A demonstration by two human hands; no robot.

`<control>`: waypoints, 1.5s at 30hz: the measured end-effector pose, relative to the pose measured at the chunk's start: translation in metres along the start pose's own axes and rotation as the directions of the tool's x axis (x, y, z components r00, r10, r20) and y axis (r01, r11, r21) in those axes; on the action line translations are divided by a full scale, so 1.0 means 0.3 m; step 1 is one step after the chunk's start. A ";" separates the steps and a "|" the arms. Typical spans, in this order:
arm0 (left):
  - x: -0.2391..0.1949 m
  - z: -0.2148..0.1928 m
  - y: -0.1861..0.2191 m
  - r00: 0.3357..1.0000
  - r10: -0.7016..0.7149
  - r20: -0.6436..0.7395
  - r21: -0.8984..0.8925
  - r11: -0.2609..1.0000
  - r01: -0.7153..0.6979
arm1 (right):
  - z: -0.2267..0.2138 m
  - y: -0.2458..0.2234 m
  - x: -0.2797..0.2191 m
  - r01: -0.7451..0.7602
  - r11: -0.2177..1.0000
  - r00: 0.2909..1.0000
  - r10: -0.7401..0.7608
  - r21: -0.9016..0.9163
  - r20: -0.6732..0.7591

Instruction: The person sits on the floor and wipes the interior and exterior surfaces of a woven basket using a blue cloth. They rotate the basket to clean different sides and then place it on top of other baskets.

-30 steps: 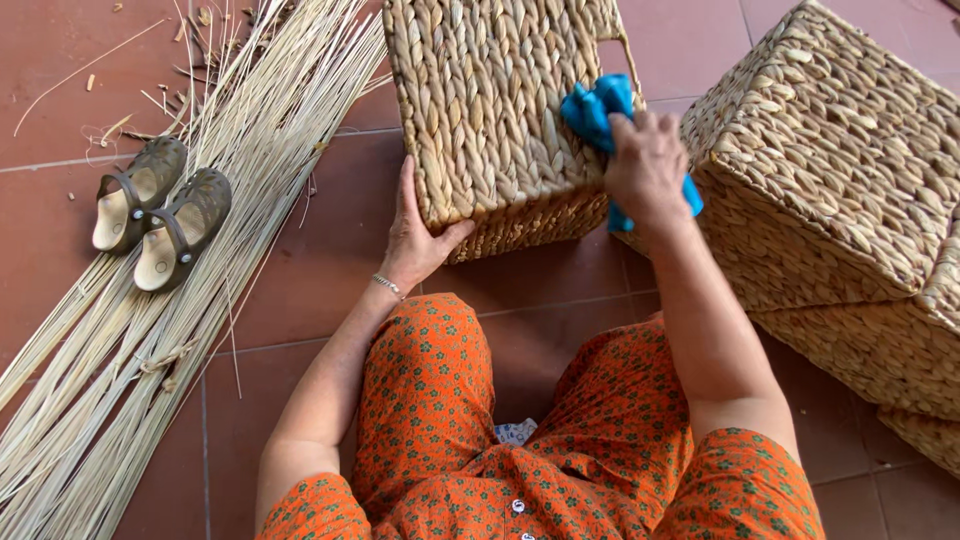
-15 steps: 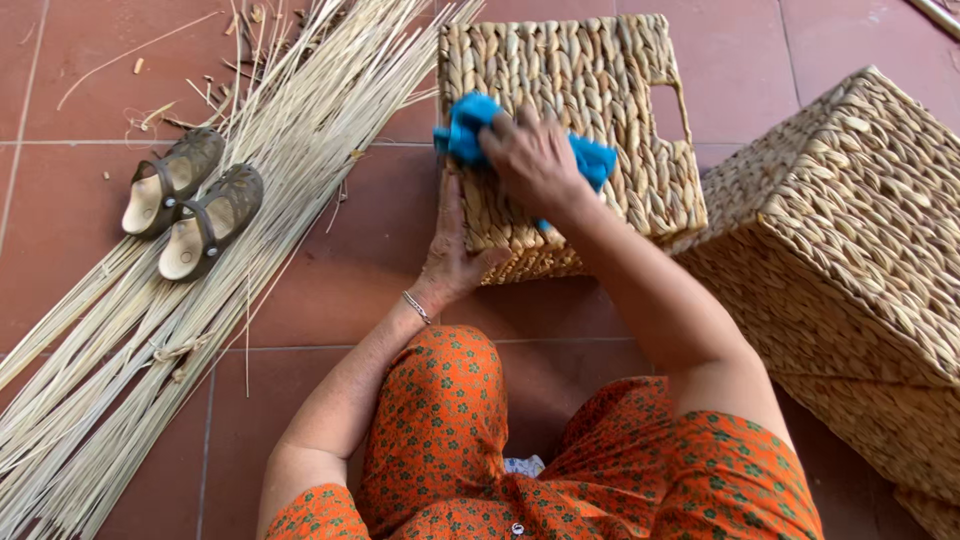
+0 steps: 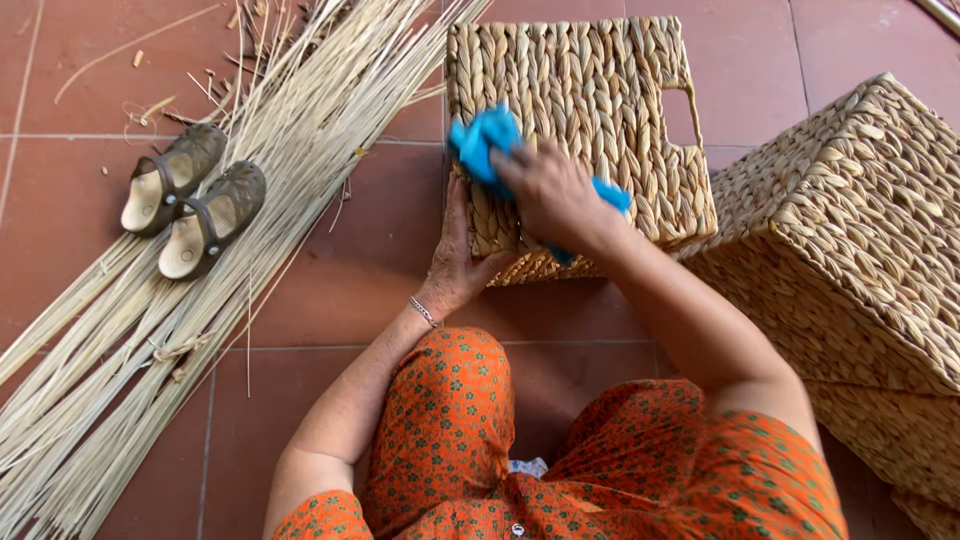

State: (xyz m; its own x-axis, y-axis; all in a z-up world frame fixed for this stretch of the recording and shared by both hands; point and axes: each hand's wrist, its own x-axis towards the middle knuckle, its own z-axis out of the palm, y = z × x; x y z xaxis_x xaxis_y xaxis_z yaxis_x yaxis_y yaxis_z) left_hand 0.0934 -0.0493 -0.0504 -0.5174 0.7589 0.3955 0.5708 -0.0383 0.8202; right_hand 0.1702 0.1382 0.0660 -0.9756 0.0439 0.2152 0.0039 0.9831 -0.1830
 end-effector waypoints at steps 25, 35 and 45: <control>0.010 -0.041 0.067 1.000 -0.001 0.018 0.020 1.000 0.001 | -0.035 0.360 0.058 -0.350 0.923 0.935 0.355 -0.162 0.007; 0.006 -0.036 0.077 0.999 0.007 0.033 0.040 0.999 -0.009 | -0.241 0.031 -0.458 -0.090 0.986 0.995 0.096 -0.137 0.039; 0.007 -0.058 0.113 0.999 0.005 0.049 0.022 1.000 -0.006 | 0.003 0.647 0.113 -0.398 0.852 0.911 0.322 -0.341 -0.258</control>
State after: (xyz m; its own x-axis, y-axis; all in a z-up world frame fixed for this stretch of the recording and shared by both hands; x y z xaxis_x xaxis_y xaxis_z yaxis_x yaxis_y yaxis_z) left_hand 0.1005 -0.0604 -0.0145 -0.4828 0.7896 0.3789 0.5879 -0.0284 0.8084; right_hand 0.1377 0.3304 0.0370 -0.8304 0.4029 0.3848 0.4667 0.8803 0.0856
